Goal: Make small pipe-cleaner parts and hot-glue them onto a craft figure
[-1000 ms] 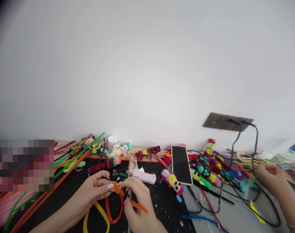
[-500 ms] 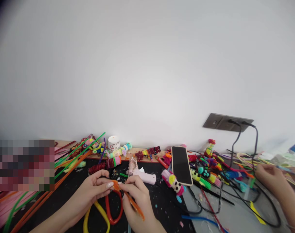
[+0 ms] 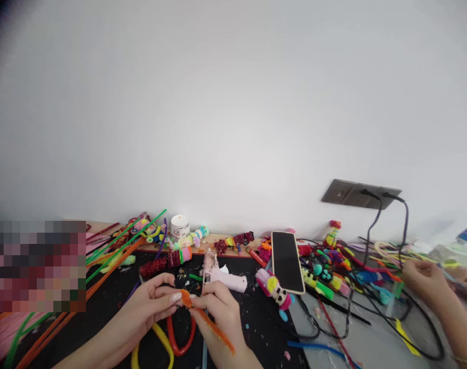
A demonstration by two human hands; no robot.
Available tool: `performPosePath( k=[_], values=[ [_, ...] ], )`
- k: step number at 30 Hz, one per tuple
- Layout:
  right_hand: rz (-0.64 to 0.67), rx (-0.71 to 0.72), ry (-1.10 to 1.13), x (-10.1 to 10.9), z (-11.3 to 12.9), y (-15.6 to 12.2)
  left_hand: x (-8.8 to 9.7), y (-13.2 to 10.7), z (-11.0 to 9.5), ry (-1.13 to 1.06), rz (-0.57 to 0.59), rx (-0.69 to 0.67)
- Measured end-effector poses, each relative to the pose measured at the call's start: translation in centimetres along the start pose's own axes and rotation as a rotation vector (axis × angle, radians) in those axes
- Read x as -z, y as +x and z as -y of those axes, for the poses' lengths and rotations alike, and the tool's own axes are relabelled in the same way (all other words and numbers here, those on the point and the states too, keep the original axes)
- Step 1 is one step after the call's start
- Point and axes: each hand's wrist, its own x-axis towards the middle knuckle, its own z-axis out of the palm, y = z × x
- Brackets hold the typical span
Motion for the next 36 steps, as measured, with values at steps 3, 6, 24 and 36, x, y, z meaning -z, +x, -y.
performPosePath(
  k=[3,6,24,36],
  values=[
    [-0.009,0.017,-0.002,0.1,0.0,0.0,-0.1,-0.1,0.0,0.001,0.010,-0.005],
    [-0.015,0.030,0.009,0.1,0.0,0.1,-0.2,-0.2,0.1,0.009,-0.005,-0.007],
    [-0.073,-0.207,0.310,0.3,0.3,0.8,1.0,0.2,0.1,0.627,0.131,-0.403],
    [-0.063,-0.238,0.366,0.3,0.3,1.0,1.1,0.0,0.1,0.728,0.120,-0.430]
  ],
)
